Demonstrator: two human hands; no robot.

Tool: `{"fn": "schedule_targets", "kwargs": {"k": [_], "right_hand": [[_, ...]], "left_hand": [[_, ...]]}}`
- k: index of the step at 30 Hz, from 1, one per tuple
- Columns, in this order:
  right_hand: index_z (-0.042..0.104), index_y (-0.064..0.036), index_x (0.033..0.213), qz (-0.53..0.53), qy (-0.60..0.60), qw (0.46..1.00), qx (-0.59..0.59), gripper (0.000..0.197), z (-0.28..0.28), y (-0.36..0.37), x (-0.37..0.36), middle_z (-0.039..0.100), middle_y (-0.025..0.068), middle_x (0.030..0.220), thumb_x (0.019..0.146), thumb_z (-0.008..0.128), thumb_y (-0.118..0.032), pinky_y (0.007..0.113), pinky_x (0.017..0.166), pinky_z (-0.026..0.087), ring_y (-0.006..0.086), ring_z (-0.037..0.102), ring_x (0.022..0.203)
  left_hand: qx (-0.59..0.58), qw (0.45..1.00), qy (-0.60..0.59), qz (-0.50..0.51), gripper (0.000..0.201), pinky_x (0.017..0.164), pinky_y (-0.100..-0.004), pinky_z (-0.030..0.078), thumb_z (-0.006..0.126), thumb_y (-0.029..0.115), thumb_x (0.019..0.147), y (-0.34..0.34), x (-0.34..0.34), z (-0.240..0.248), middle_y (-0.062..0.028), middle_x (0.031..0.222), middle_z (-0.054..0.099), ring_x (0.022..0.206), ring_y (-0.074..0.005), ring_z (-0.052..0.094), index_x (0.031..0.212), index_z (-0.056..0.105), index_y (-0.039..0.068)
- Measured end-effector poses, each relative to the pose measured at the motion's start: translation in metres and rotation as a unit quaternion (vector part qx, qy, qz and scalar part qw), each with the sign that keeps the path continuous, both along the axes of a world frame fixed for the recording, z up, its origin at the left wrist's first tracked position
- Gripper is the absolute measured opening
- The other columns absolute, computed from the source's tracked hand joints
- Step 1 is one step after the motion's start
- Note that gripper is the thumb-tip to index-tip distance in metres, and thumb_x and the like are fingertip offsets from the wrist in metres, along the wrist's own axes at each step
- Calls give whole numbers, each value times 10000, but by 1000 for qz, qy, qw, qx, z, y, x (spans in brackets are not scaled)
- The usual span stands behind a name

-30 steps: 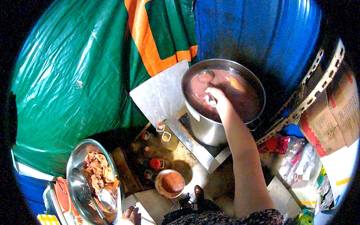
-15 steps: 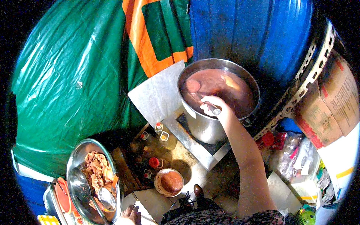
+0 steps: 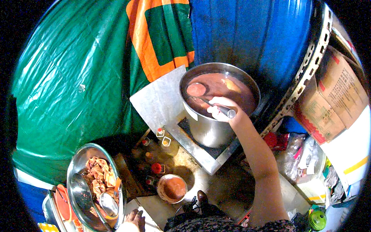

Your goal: The person uses a ladle to stir a large pot of simmering meat and broth, periodically transferring small amounts of liquid to a separate bowl and adding more pieces of meat to the pot.

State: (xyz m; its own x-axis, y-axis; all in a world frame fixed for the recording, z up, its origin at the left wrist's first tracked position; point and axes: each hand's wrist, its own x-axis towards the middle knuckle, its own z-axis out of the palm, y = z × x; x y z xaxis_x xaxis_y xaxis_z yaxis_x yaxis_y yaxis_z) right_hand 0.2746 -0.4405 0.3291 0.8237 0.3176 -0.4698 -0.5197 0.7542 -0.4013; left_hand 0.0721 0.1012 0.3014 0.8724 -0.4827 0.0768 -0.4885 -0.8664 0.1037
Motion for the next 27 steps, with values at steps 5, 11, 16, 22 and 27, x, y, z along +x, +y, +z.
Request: {"fn": "schedule_targets", "kwargs": {"k": [5,11,16,22,27], "right_hand": [[419,-29,830,70,-15,997,15,258,-12,-17,-18,468,31,603,910,433,-274,224,325,391,111,472,420],[437,-19,835,8,-38,986,-165,200,33,43,-41,473,34,615,928,397,-192,210,373,415,105,445,404],[513,6,872,-67,-49,952,-296,209,67,82,-99,539,70,672,862,554,-198,193,345,367,83,461,414],[566,36,1038,-16,-75,938,-338,290,61,119,-155,500,56,605,883,518,-205,184,264,276,51,357,325],[523,30,1098,107,-22,944,-311,326,16,147,-173,520,80,629,857,539,-190,198,292,323,77,422,350]], "left_hand": [[-33,997,69,6,302,854,-413,461,511,172,863,-3,-1,7,-150,1151,583,983,-318,578,1130,608,70],[-30,996,82,2,281,819,-427,465,606,149,805,15,-3,11,-163,1075,599,898,-326,598,1065,622,43],[-52,998,46,-1,269,787,-413,478,618,128,781,15,-1,13,-148,1050,609,880,-320,596,1036,626,44],[-67,998,2,-15,234,707,-402,479,646,101,758,26,-6,12,-146,992,614,803,-313,591,983,621,42],[-77,997,5,11,367,740,-420,490,664,4,719,48,-21,6,-183,1043,617,844,-352,602,1081,612,27]]}}
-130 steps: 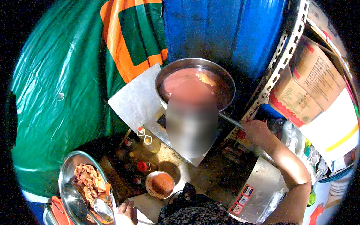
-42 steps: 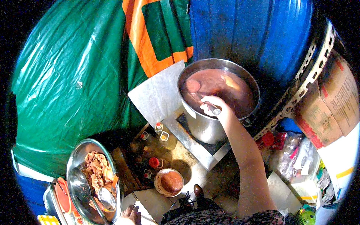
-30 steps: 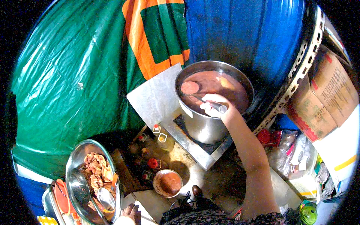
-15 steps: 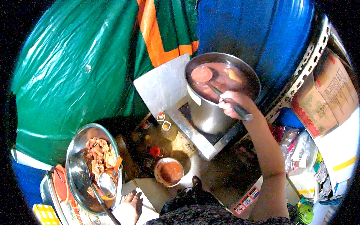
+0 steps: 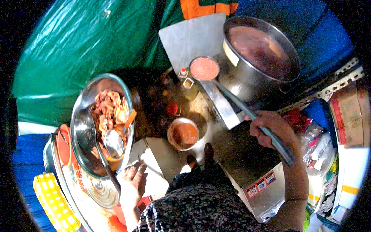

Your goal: The person uses a ladle to stir a large pot of simmering meat and broth, periodically transferring small amounts of liquid to a separate bowl and adding more pieces of meat to the pot.

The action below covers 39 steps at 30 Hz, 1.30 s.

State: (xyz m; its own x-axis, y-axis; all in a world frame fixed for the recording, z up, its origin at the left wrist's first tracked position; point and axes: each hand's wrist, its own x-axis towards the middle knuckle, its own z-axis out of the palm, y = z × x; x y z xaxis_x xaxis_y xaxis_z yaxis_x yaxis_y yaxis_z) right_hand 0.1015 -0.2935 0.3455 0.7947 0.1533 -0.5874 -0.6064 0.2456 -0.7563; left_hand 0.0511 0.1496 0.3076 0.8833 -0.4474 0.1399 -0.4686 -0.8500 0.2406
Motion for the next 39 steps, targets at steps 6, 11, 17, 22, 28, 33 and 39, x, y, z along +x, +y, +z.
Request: {"fn": "schedule_targets", "kwargs": {"k": [6,11,17,22,28,33,39], "right_hand": [[533,18,1152,75,109,989,65,325,-87,29,-19,507,69,588,853,525,-108,209,321,329,83,409,360],[526,14,1155,172,113,969,137,282,-226,57,-27,527,55,633,891,478,-75,204,351,348,78,450,409],[537,-51,844,283,134,947,74,112,-406,114,-25,554,43,646,833,586,-150,291,435,425,111,496,498],[531,20,865,360,133,885,-264,196,-437,168,-14,611,140,722,803,603,-150,371,550,502,240,633,678],[591,0,1071,412,84,713,-561,274,-453,185,-24,633,202,970,818,568,-101,418,814,496,329,606,946],[619,-9,981,374,-123,738,-547,193,-515,181,-45,618,168,861,806,596,-86,390,704,489,296,604,823],[613,-36,878,257,181,935,-166,125,-422,176,-22,556,81,617,762,640,-73,301,469,419,165,528,517]], "left_hand": [[-9,999,31,38,309,760,-422,484,670,16,699,9,-10,9,-187,1009,618,871,-346,603,1005,629,14],[6,997,52,63,272,777,-422,479,660,22,713,19,-17,5,-190,1001,620,878,-345,605,983,636,5],[27,992,90,79,307,752,-428,477,665,1,706,26,-24,-2,-183,1021,608,880,-345,594,1011,629,13],[45,989,97,98,336,727,-417,477,684,-1,693,32,-30,-10,-177,1023,609,861,-333,600,1024,625,17],[33,988,98,117,304,732,-411,479,686,7,699,38,-33,-13,-177,993,618,858,-326,606,998,634,10],[11,991,80,102,321,735,-400,489,686,3,662,53,-25,-6,-165,996,624,859,-326,608,979,634,8],[0,995,52,87,327,714,-394,474,697,16,662,72,-27,-6,-151,973,616,837,-309,604,981,625,17]]}}
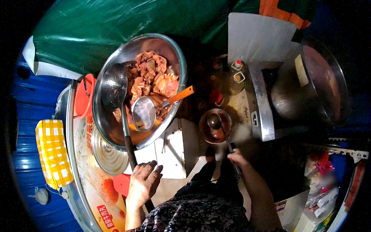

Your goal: The person uses a ladle to stir a large pot of simmering meat and broth, periodically transferring small amounts of liquid to a separate bowl and adding more pieces of meat to the pot.

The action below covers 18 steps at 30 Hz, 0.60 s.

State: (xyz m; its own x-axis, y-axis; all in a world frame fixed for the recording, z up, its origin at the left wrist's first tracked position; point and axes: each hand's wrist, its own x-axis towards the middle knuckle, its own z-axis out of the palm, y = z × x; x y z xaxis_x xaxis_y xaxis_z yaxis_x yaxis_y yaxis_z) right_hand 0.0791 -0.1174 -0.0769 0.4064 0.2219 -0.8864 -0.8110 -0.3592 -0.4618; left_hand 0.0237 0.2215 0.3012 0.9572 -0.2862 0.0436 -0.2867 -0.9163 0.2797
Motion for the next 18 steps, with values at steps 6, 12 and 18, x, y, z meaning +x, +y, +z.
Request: {"fn": "schedule_targets", "kwargs": {"k": [6,12,18], "right_hand": [[598,-50,982,-118,83,964,223,168,137,-43,0,539,19,657,822,626,-92,241,431,368,65,448,482],[507,8,1148,-150,-76,949,268,328,269,-119,-1,495,42,606,840,575,-83,274,388,346,106,412,394],[521,15,1079,-326,-244,896,179,301,376,-182,25,497,63,645,788,579,-36,219,330,318,84,422,384]], "left_hand": [[-17,999,-22,16,284,737,-416,449,658,39,677,1,-3,0,-192,941,608,824,-335,581,955,636,-10],[54,998,30,27,373,956,-431,397,447,96,855,12,-18,-2,-170,1218,557,1071,-357,514,1197,596,82],[53,994,11,91,308,899,-434,430,542,109,845,-13,-8,-6,-180,1158,582,1017,-359,549,1140,622,69]]}}
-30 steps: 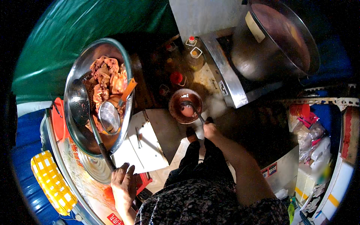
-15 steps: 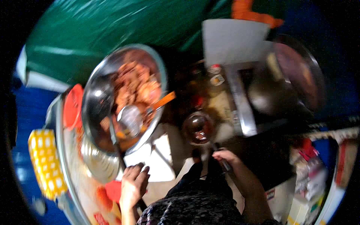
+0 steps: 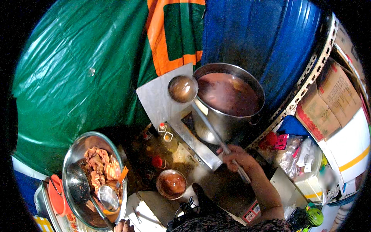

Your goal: The person uses a ladle to stir a large pot of simmering meat and broth, periodically transferring small amounts of liquid to a separate bowl and adding more pieces of meat to the pot.

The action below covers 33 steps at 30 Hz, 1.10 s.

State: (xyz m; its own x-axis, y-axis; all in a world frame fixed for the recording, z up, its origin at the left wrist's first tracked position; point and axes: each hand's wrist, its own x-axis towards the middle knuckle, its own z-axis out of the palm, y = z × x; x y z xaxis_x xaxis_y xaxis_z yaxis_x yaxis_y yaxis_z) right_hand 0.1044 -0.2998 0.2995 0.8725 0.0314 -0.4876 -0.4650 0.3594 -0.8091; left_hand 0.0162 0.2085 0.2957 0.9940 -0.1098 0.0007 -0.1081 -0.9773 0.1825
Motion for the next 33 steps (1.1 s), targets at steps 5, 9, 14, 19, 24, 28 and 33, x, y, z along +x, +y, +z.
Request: {"fn": "schedule_targets", "kwargs": {"k": [5,9,14,19,24,28,33], "right_hand": [[544,-2,1015,-152,-90,984,-14,213,31,-55,48,467,7,578,832,560,-110,198,324,321,67,429,390],[550,-28,904,-271,-62,960,-18,144,32,-112,91,471,-1,570,854,555,-163,201,330,328,71,410,381],[460,-79,780,-264,-119,950,115,142,-22,-182,164,478,13,572,848,543,-171,216,369,377,90,419,401],[407,-94,759,-357,-81,919,146,137,-40,-199,243,453,41,559,846,509,-121,266,403,397,144,435,432],[421,-87,726,-409,-81,898,139,138,-58,-199,310,434,43,540,843,492,-100,297,398,396,169,438,431],[465,-43,777,-519,-94,844,93,83,-74,-195,356,458,64,627,797,517,18,303,401,401,180,459,468],[474,3,992,-529,-52,847,8,265,-75,-164,402,513,118,928,749,477,108,287,431,436,189,501,578]], "left_hand": [[-5,998,61,-3,355,1026,-387,359,465,120,888,-25,19,-1,-164,1260,517,1192,-331,450,1227,560,68],[-50,998,26,34,312,981,-391,397,512,91,869,-58,40,9,-156,1211,548,1140,-318,487,1167,604,85],[24,990,-70,-116,349,884,-396,449,589,130,811,-92,68,28,-146,1153,586,1016,-334,560,1158,618,99],[78,980,-97,-157,329,781,-371,496,589,171,818,-128,80,59,-154,1133,592,936,-320,591,1138,631,108],[104,981,-81,-140,329,770,-360,499,578,195,827,-129,85,48,-142,1137,594,929,-306,595,1142,628,114],[129,982,-71,-115,330,762,-351,501,569,214,835,-125,87,35,-132,1141,595,923,-295,598,1146,625,120],[201,977,-53,-54,332,751,-339,503,558,238,844,-119,78,24,-120,1145,597,915,-282,602,1150,622,126]]}}
